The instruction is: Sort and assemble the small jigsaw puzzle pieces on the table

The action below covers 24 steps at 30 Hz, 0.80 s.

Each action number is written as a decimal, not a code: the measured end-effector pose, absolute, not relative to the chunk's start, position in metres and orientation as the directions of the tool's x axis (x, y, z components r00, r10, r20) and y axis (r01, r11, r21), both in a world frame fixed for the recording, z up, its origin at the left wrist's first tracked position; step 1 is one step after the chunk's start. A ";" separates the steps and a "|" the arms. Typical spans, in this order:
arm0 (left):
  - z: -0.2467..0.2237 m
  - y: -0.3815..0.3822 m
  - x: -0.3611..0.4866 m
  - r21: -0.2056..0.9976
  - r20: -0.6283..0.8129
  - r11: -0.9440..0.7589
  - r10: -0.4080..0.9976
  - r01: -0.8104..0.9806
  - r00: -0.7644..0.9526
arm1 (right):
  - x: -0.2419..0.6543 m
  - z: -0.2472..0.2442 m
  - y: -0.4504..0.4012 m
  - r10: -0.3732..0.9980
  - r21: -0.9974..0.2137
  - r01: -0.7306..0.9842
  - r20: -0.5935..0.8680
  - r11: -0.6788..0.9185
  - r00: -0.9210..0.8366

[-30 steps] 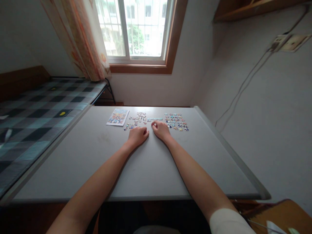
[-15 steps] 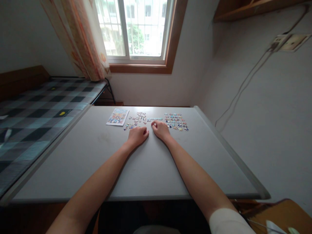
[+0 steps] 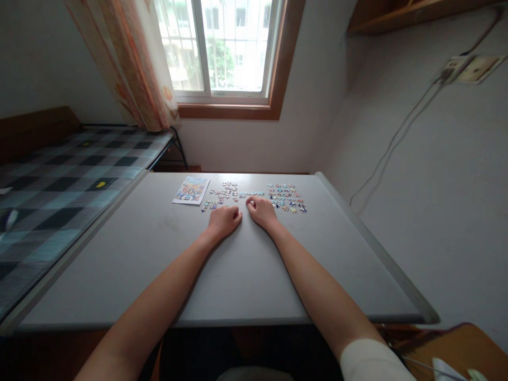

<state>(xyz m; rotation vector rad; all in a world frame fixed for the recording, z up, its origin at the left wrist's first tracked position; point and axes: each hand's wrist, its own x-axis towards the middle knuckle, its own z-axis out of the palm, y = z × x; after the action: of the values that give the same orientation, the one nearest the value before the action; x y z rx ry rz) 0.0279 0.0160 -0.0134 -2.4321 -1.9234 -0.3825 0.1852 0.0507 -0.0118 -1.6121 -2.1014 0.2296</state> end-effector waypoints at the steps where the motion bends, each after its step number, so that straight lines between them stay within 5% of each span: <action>1: -0.014 0.016 0.028 0.136 0.202 -0.242 0.956 0.961 0.213 | 0.185 -0.011 0.051 0.945 -0.410 0.864 0.266 0.291 -0.192; 24: -0.007 0.013 0.030 0.175 0.154 -0.209 0.971 0.962 0.183 | 0.185 -0.010 0.049 0.951 -0.411 0.868 0.248 0.278 -0.187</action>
<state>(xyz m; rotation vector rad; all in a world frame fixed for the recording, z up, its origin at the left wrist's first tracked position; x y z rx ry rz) 0.0302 0.0129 -0.0074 -2.4454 -1.9995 -0.3682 0.1846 0.0492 -0.0101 -1.6342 -2.1037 0.2443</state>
